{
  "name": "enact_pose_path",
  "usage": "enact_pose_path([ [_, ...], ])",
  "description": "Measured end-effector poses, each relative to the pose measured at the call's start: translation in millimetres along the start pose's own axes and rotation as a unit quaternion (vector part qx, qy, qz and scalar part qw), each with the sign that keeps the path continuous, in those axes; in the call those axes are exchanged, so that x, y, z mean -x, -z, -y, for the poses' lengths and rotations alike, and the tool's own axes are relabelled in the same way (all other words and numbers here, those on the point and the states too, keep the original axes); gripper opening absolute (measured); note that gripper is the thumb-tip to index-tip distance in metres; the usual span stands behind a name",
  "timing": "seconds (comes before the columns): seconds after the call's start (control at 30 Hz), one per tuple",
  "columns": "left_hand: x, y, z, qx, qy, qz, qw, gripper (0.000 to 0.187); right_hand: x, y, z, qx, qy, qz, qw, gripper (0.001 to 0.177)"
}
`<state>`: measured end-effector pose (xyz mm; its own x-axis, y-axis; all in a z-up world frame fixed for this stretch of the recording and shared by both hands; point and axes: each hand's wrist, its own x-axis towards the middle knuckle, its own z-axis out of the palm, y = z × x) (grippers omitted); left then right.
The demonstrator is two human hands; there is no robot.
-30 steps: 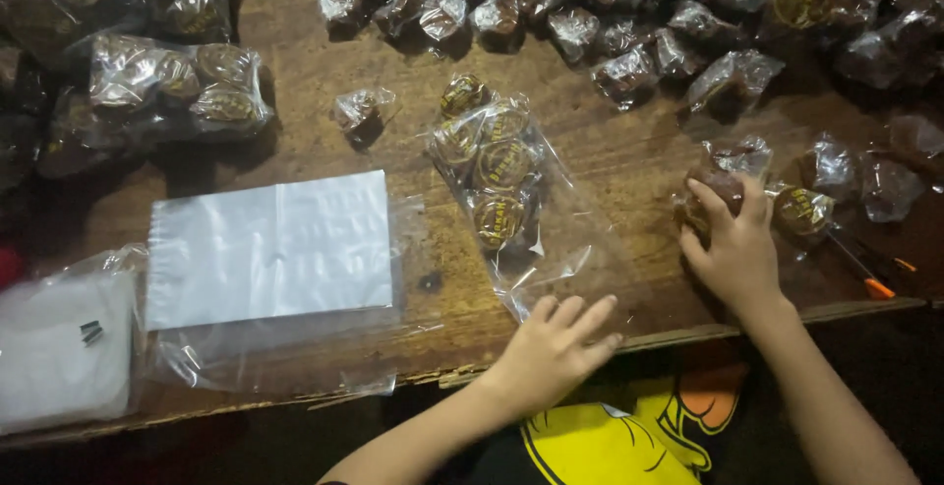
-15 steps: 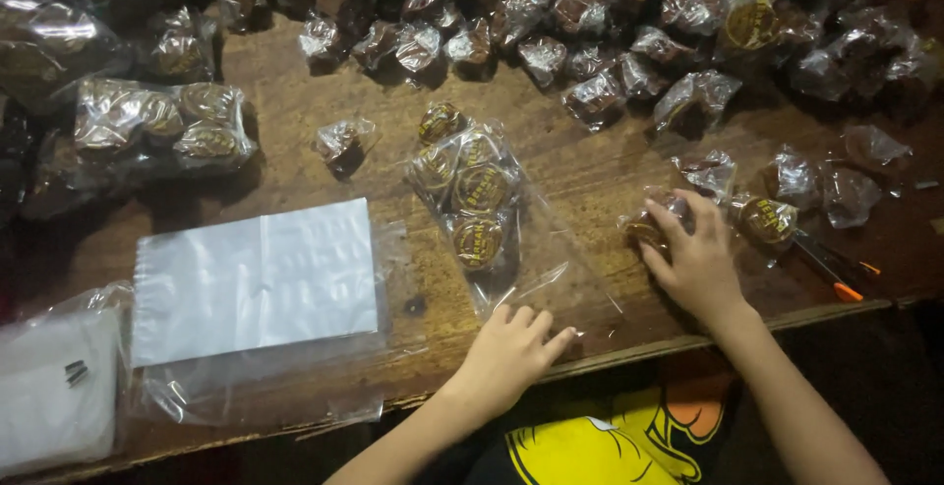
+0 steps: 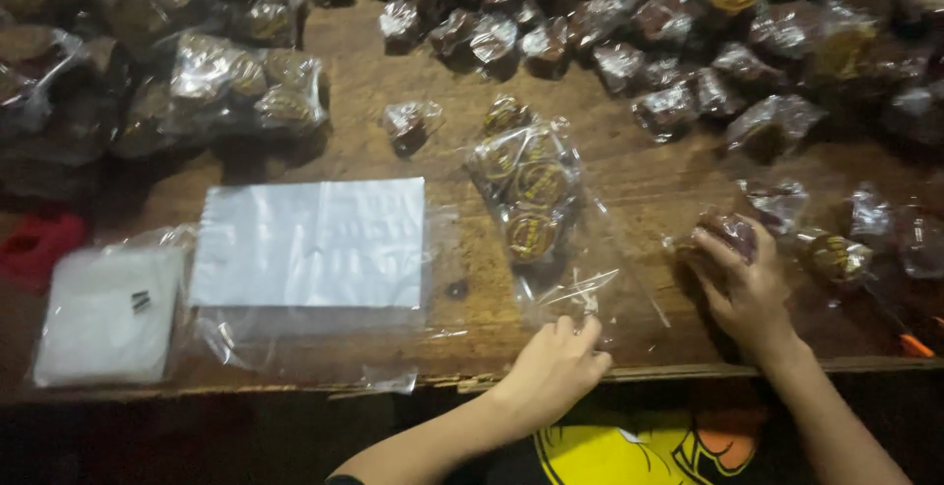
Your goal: Packing small, individually wrapped bread items into larger plastic bags and sealing them with a stapler.
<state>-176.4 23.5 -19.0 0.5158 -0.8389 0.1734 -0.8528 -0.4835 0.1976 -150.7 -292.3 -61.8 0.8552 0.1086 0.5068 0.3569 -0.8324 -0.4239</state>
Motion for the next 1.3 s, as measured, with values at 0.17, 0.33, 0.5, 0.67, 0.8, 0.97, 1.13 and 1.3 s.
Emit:
enact_pose_path([
  [0.17,1,27,-8,-0.008,0.003,0.031,0.999,0.01,3,-1,-7,0.06,-0.038,0.046,0.996,0.054],
  [0.33,3,25,-8,-0.027,0.005,-0.068,0.997,0.006,-2,4,4,0.034,-0.066,0.038,0.997,0.045],
  [0.5,-2,32,0,-0.013,-0.02,-0.098,0.995,0.009,-4,2,2,0.067,-0.029,0.029,0.997,0.046],
  [0.67,-7,47,3,0.007,-0.038,-0.174,0.984,0.019,8,-3,-13,0.1,-0.047,0.069,0.991,0.063],
  [0.8,-8,42,9,-0.006,-0.049,-0.152,0.987,0.025,6,-4,-14,0.122,-0.053,0.08,0.988,0.059],
  [0.97,-10,30,12,0.021,-0.048,-0.171,0.984,0.015,4,-2,-21,0.046,-0.11,0.117,0.986,0.077],
  [1.13,-16,41,9,-0.006,-0.032,-0.176,0.984,0.012,-18,16,15,-0.024,-0.17,0.084,0.982,0.104],
  [1.3,-16,38,8,-0.007,-0.046,-0.19,0.981,0.023,-8,14,4,0.054,-0.174,0.051,0.982,0.09],
])
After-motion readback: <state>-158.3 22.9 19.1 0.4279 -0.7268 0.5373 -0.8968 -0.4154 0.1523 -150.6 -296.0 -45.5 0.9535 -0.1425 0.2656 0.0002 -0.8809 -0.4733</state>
